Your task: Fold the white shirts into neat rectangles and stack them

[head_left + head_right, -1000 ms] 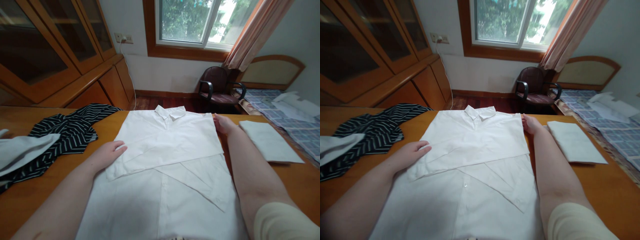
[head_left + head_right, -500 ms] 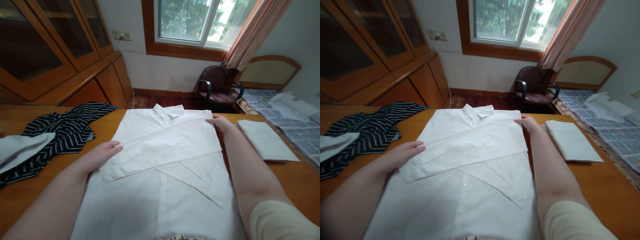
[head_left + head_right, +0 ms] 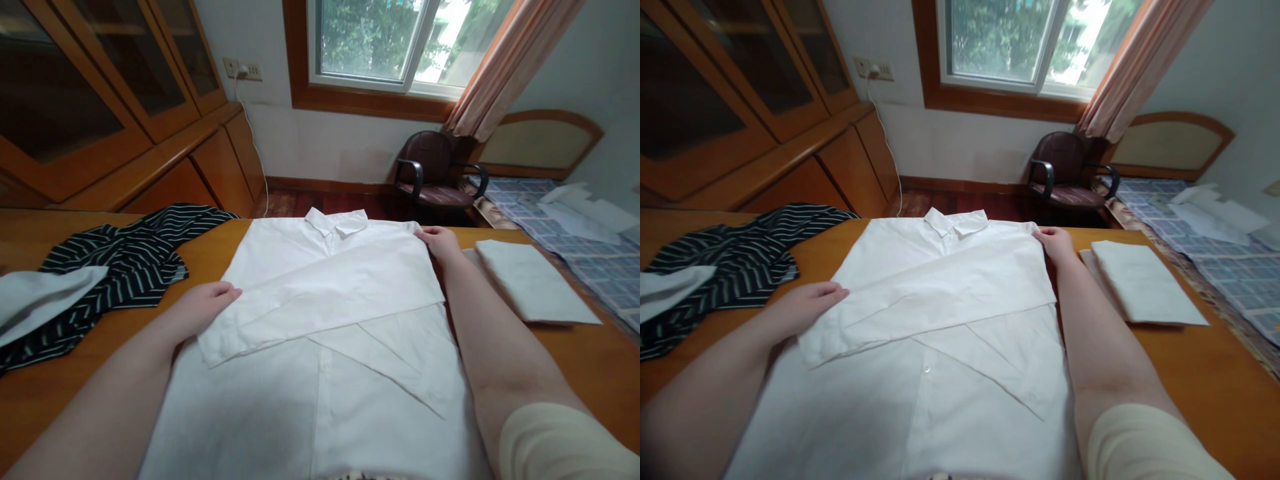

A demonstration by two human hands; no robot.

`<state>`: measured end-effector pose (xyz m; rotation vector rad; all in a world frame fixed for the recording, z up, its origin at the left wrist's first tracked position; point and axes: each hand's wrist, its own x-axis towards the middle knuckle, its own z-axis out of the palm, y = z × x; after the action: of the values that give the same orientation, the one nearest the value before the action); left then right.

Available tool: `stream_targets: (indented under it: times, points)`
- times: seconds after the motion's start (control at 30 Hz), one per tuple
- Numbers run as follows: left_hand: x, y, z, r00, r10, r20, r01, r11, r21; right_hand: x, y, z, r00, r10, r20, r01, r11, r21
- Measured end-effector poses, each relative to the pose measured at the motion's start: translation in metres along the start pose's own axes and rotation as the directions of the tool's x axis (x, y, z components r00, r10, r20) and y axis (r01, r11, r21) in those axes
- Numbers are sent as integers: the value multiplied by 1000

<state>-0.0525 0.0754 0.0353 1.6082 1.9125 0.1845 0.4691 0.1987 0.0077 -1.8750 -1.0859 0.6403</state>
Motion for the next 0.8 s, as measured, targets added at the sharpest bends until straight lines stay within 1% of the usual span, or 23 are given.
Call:
stream_targets:
  times: [0.07, 0.1, 0.2, 0.3, 0.37, 0.43, 0.53, 0.6, 0.67, 0.8]
  points:
    - [-2, 4, 1, 1000, -3, 11, 1, 995, 103, 4, 4, 2, 1000, -17, 27, 18, 999, -41]
    - [-2, 6, 1, 1000, 1, 15, -3, 992, 130, 5, 5, 3, 999, -48, 18, 49, 996, -80]
    - [-4, 9, 1, 1000, 13, 12, -15, 991, 135, 8, 7, 5, 986, -165, -18, 156, 957, -246]
    - [-4, 9, 1, 1000, 18, 5, -19, 991, 136, 7, 5, 3, 973, -229, 39, 222, 864, -452]
    - [-4, 9, 1, 1000, 23, -1, -23, 990, 139, 6, 4, 2, 958, -271, 91, 276, 792, -545]
    - [-4, 10, 1, 1000, 29, -10, -27, 989, 143, 4, 2, 0, 936, -337, 101, 331, 748, -575]
    - [-5, 12, 0, 999, 31, -22, -27, 987, 160, 0, -2, 0, 908, -411, 86, 382, 725, -573]
    - [-6, 14, 0, 999, 34, -23, -30, 985, 168, -2, -2, 1, 907, -404, 120, 394, 710, -583]
    - [-6, 15, -1, 999, 32, -19, -29, 984, 174, -1, -1, 1, 915, -370, 159, 387, 699, -601]
    - [-6, 13, -1, 1000, 26, -10, -23, 982, 185, 4, 4, 1, 934, -321, 155, 347, 713, -609]
